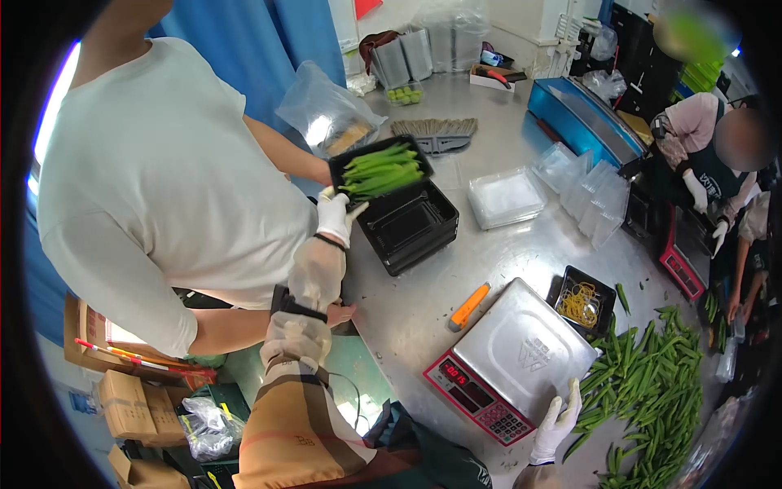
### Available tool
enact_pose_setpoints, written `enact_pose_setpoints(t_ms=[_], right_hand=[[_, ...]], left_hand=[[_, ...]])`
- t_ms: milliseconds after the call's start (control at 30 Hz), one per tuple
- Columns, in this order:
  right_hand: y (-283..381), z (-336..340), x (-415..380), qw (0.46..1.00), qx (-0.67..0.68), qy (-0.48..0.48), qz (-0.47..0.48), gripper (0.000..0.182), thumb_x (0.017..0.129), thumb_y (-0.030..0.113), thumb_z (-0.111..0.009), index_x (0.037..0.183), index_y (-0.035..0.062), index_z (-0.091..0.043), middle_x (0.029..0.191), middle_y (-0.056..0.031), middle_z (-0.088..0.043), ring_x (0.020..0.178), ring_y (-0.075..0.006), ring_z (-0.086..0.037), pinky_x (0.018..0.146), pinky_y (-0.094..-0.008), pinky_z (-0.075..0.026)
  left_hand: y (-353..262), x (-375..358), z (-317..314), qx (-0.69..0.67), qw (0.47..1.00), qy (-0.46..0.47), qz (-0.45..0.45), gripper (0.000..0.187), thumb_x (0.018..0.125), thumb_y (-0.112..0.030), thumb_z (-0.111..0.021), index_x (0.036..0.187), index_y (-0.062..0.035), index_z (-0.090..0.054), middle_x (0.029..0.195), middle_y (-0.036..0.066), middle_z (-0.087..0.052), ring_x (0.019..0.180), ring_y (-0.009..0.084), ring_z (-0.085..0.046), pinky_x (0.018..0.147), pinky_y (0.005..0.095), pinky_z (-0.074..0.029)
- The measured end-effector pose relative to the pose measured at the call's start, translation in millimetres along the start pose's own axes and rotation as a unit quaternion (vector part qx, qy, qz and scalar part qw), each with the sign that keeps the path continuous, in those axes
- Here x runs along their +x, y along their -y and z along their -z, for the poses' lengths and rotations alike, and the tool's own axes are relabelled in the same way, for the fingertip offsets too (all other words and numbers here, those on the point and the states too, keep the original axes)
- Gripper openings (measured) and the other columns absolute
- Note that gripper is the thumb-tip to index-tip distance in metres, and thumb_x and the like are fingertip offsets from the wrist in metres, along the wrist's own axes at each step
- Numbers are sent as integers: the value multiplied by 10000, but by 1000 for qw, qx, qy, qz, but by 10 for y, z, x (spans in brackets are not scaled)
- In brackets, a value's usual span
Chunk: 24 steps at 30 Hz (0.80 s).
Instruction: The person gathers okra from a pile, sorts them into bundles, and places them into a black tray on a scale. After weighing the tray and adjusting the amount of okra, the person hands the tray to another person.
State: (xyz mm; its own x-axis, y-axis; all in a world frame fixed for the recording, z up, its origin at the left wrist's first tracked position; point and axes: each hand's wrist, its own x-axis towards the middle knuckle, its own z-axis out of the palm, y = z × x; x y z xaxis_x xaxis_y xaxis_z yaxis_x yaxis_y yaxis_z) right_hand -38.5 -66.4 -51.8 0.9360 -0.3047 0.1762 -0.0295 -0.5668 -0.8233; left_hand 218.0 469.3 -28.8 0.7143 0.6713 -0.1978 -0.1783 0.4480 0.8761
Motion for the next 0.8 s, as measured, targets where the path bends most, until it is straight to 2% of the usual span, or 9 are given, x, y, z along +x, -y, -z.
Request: enact_pose_setpoints(t_ms=[233, 367, 433, 533, 600, 633, 700, 733, 800], right_hand=[[-17, -30, 3, 1000, -2, -2, -14, 480, 966, 119, -554, 1400, -55, -447, 1404, -184, -480, 1316, -288, -439, 1123, -386, -315], [-15, 11, -12, 1000, -12, -3, -24, 477, 971, 129, -561, 1398, -54, -449, 1405, -182, -482, 1310, -287, -446, 1119, -385, -322], [-16, 53, -35, 1000, -15, -3, -28, 477, 970, 120, -562, 1400, -52, -447, 1408, -181, -478, 1312, -286, -447, 1116, -386, -328], [-65, 85, -50, 999, -7, -9, -49, 460, 971, 88, -548, 1402, -39, -451, 1421, -174, -477, 1325, -275, -448, 1128, -390, -319], [-108, 90, -44, 998, 4, -17, -61, 449, 968, 70, -543, 1396, -36, -462, 1424, -167, -480, 1327, -268, -452, 1130, -391, -321], [-116, 75, -31, 998, 9, -26, -64, 444, 965, 65, -547, 1390, -39, -470, 1422, -165, -482, 1323, -267, -455, 1126, -391, -328], [-75, -11, -13, 998, 12, -28, -61, 432, 956, 51, -553, 1372, -44, -489, 1408, -163, -494, 1313, -266, -465, 1118, -389, -342], [-10, -53, 13, 998, 5, -25, -60, 424, 951, 43, -556, 1361, -47, -501, 1397, -164, -503, 1307, -268, -470, 1113, -386, -348], [72, -105, 17, 997, 20, -38, -63, 397, 924, 14, -572, 1316, -44, -549, 1350, -171, -542, 1279, -281, -496, 1094, -378, -372]], left_hand=[[233, 990, 242, -18, 991, -124, -48, 435, 854, 111, -440, 1241, -76, -374, 1162, 192, -525, 950, 357, -639, 698, 509, -644], [625, 1261, 387, -48, 978, -199, -27, 365, 840, 107, -447, 1184, 19, -534, 1111, 212, -595, 999, 360, -623, 786, 524, -627], [945, 1483, 878, -40, 993, -113, 3, 416, 859, 95, -465, 1258, -19, -481, 1210, 187, -553, 1015, 348, -632, 750, 499, -632], [1185, 1707, 1191, 128, 968, -166, 140, 506, 888, 33, -542, 1375, -25, -416, 1337, 189, -503, 1092, 358, -602, 744, 486, -607], [719, 1109, 636, 332, 919, -194, 86, 550, 882, -72, -643, 1380, -9, -419, 1316, 203, -535, 1107, 358, -599, 820, 491, -561], [643, 981, 503, 428, 868, -247, -53, 606, 860, -156, -707, 1378, -1, -432, 1289, 222, -567, 1143, 351, -582, 941, 466, -483], [541, 486, 268, 558, 759, -199, -270, 606, 865, -148, -693, 1399, -11, -439, 1270, 228, -586, 1237, 350, -514, 1052, 449, -396], [624, 411, 279, 432, 826, -27, -360, 509, 918, -118, -637, 1384, -4, -469, 1291, 200, -587, 1212, 315, -552, 1046, 415, -414], [451, -468, -204, 384, 852, 229, -272, 293, 1010, -88, -487, 1258, 12, -606, 1158, 177, -672, 1090, 238, -643, 963, 326, -478]])
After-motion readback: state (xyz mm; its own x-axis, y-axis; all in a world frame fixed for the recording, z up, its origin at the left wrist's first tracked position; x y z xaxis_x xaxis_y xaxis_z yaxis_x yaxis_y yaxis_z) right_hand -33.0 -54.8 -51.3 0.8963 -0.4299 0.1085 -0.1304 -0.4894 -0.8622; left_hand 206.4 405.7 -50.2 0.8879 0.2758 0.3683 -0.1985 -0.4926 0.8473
